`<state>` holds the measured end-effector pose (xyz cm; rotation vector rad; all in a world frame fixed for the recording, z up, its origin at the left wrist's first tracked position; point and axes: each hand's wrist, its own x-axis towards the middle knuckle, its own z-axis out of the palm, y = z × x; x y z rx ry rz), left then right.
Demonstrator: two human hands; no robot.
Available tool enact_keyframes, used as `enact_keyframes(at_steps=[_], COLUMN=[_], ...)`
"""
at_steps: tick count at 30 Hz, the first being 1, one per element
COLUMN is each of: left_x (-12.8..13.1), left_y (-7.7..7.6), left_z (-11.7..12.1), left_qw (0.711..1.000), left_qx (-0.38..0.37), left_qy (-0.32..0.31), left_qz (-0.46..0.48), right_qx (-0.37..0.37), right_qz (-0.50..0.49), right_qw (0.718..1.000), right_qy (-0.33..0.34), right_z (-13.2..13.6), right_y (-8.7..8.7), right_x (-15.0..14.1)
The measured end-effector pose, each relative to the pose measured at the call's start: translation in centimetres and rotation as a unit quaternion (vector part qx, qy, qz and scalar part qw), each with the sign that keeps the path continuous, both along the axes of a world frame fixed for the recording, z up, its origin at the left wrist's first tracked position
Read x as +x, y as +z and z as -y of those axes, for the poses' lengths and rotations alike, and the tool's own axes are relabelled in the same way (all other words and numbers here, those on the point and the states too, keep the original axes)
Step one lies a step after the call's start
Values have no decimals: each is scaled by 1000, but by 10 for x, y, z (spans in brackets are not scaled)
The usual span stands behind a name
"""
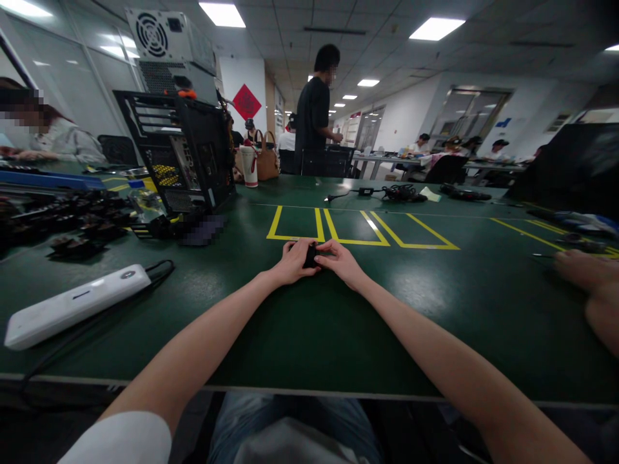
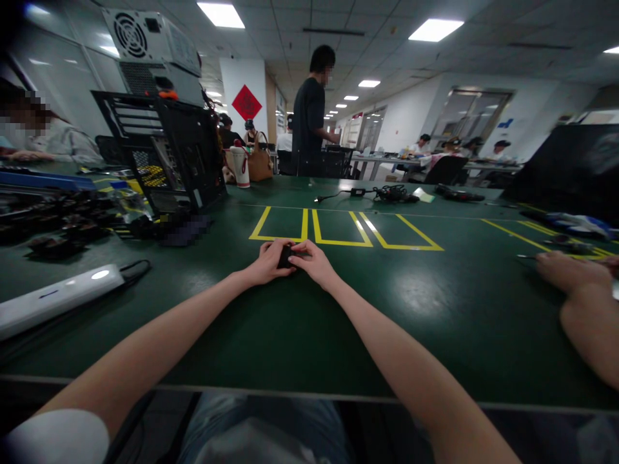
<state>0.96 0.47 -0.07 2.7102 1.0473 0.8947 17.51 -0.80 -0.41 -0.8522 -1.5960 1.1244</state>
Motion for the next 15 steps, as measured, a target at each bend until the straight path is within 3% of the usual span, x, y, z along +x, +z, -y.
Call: enact_keyframes(at_steps=[9,15], left_x=[-1,0], left_y=[-1,-2], left_z=[-1,-2], left_qw=[1000,1000], left_qx=[0,2], left_qy=[-2,5], left_qz=[5,3], right_qx=[5,6], right_qz=[0,3], right_qw=[1000,1000], right_qy=[23,-2], right_z=[1,0], right_y=[0,0], right_x=[3,1])
